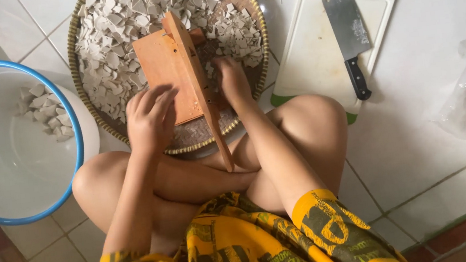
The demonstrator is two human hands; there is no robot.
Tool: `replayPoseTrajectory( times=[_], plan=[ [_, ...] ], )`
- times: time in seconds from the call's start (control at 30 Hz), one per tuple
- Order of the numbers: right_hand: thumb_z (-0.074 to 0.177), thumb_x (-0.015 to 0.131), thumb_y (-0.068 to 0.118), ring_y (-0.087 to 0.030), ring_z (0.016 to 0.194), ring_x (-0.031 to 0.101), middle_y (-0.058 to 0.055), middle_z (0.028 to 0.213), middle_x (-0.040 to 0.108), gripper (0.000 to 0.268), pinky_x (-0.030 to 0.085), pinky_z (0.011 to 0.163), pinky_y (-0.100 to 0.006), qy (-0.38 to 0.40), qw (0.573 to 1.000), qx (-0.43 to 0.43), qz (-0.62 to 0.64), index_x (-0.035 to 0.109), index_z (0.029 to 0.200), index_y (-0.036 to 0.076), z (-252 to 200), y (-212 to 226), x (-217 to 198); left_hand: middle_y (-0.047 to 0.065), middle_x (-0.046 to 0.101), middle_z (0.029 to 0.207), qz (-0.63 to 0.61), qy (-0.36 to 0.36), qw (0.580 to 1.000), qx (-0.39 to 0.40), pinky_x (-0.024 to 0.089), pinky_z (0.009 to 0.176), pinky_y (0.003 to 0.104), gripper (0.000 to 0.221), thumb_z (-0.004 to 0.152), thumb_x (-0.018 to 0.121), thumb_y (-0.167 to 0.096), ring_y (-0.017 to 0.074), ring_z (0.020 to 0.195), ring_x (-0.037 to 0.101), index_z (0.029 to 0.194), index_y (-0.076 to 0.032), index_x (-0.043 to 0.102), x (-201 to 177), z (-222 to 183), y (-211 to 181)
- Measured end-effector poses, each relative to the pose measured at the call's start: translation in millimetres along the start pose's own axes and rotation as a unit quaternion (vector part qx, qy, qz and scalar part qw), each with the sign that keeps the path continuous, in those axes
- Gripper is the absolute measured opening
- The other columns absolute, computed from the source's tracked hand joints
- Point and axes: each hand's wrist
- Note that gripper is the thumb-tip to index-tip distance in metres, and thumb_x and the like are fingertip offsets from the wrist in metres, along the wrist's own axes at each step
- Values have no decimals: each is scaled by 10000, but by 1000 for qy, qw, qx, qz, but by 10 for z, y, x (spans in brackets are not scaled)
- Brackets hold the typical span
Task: Slicing small white food blocks into thin pieces using a manual wooden slicer on the floor.
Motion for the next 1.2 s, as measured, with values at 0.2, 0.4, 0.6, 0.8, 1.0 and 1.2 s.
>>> replayPoseTrajectory(
  times=[0.2,0.4,0.6,0.8,1.0,1.2],
  plan=[
    [942,692,253,-463,1481,261,-61,1610,321,586,374,1147,-656,139,931,-138,-308,523,1499,179,22,341,-218,91,680,1228,41,-42,979,-197,487,1022,446,327,982,636,24,307,1139,631,1249,-117,763,-977,-1188,-37],
    [647,823,277,-330,1394,317,34,1428,449,709,416,1050,-623,135,885,-208,-394,656,1337,275,-118,462,-154,101,690,1112,4,-101,978,-182,519,884,437,270,966,642,23,309,999,660,1187,-90,748,-758,-1223,4],
    [908,559,89,-391,1074,717,-122,1107,769,318,582,865,-551,192,882,-158,-401,785,1120,162,-372,733,-547,30,728,1064,55,-72,990,-112,527,800,374,255,889,662,-73,258,959,677,1092,-161,790,-644,-1127,-1],
    [947,610,99,-438,1088,693,-252,1100,744,244,594,863,-560,83,934,-9,-348,777,1097,6,-177,-163,-449,79,719,1053,18,-103,988,-112,532,783,394,240,883,681,-42,307,937,677,1085,-128,778,-746,-1265,-8],
    [1029,552,201,-374,1520,211,22,1610,341,456,317,1131,-735,246,826,-110,-495,568,1465,333,-506,281,-297,58,728,1042,31,-134,985,-106,534,772,373,268,856,693,-37,269,938,687,1083,-145,786,-627,-1262,57],
    [1013,580,88,-404,1513,276,-7,1604,443,463,293,1154,-683,124,865,-69,-482,624,1431,282,-157,-144,-581,54,724,1022,19,-100,989,-111,528,760,380,255,856,679,-44,275,944,684,1071,-140,777,-704,-1235,-16]
  ],
)
Point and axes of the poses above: each hand's wrist, its own z-axis towards the middle knuckle, its own x-axis out of the palm, y = z × x
